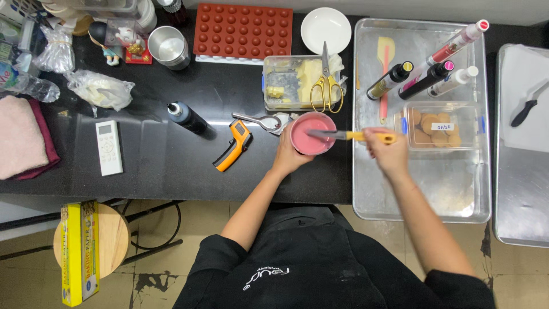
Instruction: The person adds drops of black food coloring from a squeeze bottle into a bowl of pink icing and stirs it with a spatula. They add liquid from a white bottle, stir again, wipe the spatula on a tissue, add more coloring, and continue stirring the mixture.
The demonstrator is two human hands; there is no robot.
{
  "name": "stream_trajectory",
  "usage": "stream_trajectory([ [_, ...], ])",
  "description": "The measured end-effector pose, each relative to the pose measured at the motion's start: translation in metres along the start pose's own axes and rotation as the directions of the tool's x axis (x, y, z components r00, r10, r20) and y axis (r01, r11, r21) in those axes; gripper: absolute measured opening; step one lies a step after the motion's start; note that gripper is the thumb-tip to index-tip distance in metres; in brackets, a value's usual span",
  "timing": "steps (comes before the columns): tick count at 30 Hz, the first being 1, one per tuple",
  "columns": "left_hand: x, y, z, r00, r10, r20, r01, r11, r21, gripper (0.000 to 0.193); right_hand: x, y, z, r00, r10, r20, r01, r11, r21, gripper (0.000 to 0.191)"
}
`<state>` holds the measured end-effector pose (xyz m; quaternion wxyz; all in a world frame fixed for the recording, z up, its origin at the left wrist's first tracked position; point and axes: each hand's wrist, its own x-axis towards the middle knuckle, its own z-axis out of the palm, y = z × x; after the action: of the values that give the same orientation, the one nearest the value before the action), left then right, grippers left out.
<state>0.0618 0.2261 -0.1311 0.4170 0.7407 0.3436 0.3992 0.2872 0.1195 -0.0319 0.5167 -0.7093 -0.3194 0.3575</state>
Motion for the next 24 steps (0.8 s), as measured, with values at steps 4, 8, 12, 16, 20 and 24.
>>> stream_trajectory([
  [4,-0.003,-0.002,0.002,0.998,-0.069,0.006,0.069,0.998,-0.013,0.099,-0.022,0.023,0.016,0.989,0.121,-0.090,-0.096,0.965,0.245,0.018],
  [8,-0.004,-0.004,0.006,0.994,-0.106,0.013,0.106,0.994,-0.023,0.101,-0.038,0.036,-0.005,0.968,0.140,-0.206,-0.088,0.966,0.242,0.017],
  [12,-0.004,-0.005,0.006,0.992,-0.123,0.014,0.124,0.992,-0.034,0.097,-0.042,0.033,-0.040,0.955,0.171,-0.242,-0.126,0.974,0.190,0.017],
  [16,-0.004,-0.003,0.004,0.992,-0.124,0.027,0.125,0.992,-0.025,0.100,-0.043,0.019,-0.061,0.979,0.081,-0.189,-0.051,0.986,0.157,0.017],
  [20,-0.003,0.001,0.003,0.995,-0.094,0.028,0.094,0.996,0.000,0.106,-0.035,0.004,-0.051,0.996,-0.080,-0.047,0.077,0.995,-0.062,0.017],
  [24,0.006,0.005,0.002,0.991,-0.132,0.033,0.132,0.991,-0.017,0.116,-0.036,0.004,-0.013,0.791,-0.526,0.313,0.612,0.691,-0.386,0.023],
])
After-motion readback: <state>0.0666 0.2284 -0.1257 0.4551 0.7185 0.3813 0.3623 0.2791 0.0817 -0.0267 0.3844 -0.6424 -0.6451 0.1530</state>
